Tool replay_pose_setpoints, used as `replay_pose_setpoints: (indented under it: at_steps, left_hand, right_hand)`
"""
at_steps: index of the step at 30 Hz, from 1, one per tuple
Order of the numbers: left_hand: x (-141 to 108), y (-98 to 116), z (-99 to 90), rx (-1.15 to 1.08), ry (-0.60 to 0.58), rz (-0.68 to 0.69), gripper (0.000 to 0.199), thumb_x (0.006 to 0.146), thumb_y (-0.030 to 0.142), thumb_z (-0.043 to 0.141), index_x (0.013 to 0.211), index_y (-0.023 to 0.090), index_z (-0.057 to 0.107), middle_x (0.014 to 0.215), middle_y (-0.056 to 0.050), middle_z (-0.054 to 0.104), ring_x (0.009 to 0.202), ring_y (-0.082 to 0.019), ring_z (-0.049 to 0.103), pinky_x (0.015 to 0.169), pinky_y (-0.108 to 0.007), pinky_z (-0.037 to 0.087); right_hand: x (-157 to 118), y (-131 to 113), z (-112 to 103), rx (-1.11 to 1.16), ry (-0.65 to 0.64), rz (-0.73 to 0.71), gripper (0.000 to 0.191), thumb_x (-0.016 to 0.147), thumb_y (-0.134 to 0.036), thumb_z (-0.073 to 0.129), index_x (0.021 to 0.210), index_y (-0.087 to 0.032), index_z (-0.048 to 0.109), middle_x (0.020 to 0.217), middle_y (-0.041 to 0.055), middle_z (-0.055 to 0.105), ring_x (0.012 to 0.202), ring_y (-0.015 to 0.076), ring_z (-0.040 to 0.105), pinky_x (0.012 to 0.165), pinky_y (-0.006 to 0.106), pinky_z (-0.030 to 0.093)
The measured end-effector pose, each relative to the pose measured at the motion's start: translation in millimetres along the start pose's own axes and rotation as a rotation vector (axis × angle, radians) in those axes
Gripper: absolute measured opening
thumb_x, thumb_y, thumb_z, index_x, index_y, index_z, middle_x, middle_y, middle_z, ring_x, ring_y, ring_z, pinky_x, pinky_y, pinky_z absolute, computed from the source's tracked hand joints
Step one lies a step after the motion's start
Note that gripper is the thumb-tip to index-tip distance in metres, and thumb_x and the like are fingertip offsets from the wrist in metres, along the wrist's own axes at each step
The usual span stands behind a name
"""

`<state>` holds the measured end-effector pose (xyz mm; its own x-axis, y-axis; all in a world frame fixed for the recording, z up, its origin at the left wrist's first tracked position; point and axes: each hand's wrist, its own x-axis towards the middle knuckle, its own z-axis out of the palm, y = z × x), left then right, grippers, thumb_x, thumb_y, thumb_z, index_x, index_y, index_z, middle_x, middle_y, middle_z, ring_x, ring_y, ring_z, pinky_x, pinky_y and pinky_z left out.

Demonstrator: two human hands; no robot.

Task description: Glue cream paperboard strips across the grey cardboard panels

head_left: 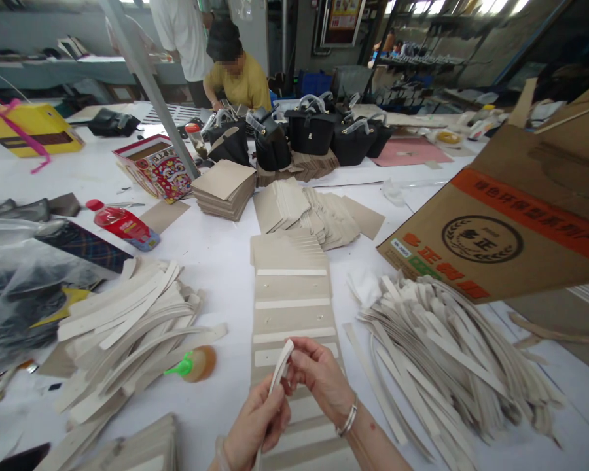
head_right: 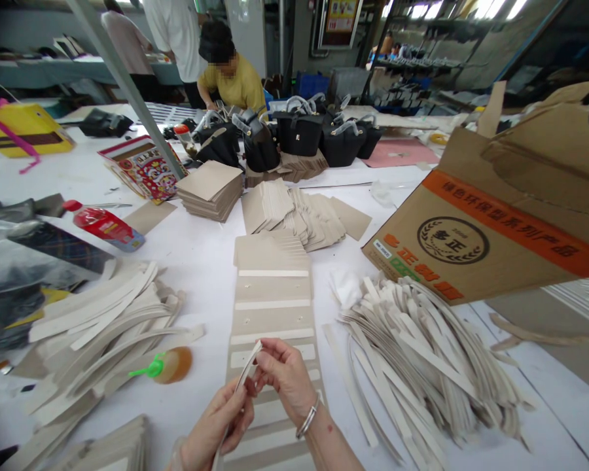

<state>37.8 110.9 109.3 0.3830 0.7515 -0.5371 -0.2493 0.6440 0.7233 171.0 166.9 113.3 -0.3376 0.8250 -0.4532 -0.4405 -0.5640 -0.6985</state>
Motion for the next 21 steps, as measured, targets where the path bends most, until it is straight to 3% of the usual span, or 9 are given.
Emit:
replay_pose_setpoints:
  at_steps: [5, 10, 16, 21]
  left_hand:
    - [5.0, -5.0, -2.0, 0.009, 0.014, -0.004, 0.041, 0.080, 0.057, 0.040, 0.093, 0.018, 0.044, 0.054, 0.008, 0.048, 0.026, 0.002, 0.021, 0.028, -0.017, 0.006]
    - [9.3, -5.0, -3.5, -0.086, 0.001, -0.062, 0.053, 0.073, 0.068, 0.039, 0.090, 0.018, 0.045, 0.052, 0.008, 0.049, 0.024, 0.001, 0.022, 0.027, -0.018, 0.007]
    - [14.2, 0.6, -2.4, -0.149, 0.095, -0.107, 0.054, 0.065, 0.069, 0.049, 0.086, 0.019, 0.045, 0.050, 0.009, 0.047, 0.023, 0.001, 0.022, 0.028, -0.018, 0.009]
    - [17.3, -0.4, 1.4, -0.173, 0.155, -0.101, 0.050, 0.071, 0.066, 0.044, 0.089, 0.020, 0.047, 0.051, 0.009, 0.046, 0.025, 0.001, 0.022, 0.030, -0.017, 0.009]
  right_hand:
    - [0.3, -3.7, -0.6, -0.062, 0.067, 0.012, 0.034, 0.064, -0.034, 0.073, 0.086, -0.010, 0.064, 0.051, -0.0008, 0.059, 0.041, 0.0102, 0.053, 0.042, 0.023, 0.041]
    - [0.8, -4.0, -3.6, 0.072, 0.054, 0.049, 0.044, 0.059, -0.035, 0.076, 0.094, -0.010, 0.066, 0.054, 0.0014, 0.062, 0.046, 0.0110, 0.055, 0.045, 0.023, 0.043]
    - [0.3, -0.4, -13.8, 0.155, 0.059, 0.099, 0.039, 0.060, -0.031, 0.076, 0.094, -0.013, 0.067, 0.070, 0.0063, 0.068, 0.053, 0.0115, 0.060, 0.048, 0.022, 0.045]
    - [1.3, 2.1, -17.5, 0.213, 0.055, 0.123, 0.037, 0.064, -0.028, 0.073, 0.096, -0.012, 0.065, 0.071, 0.0070, 0.068, 0.056, 0.0112, 0.061, 0.052, 0.021, 0.047]
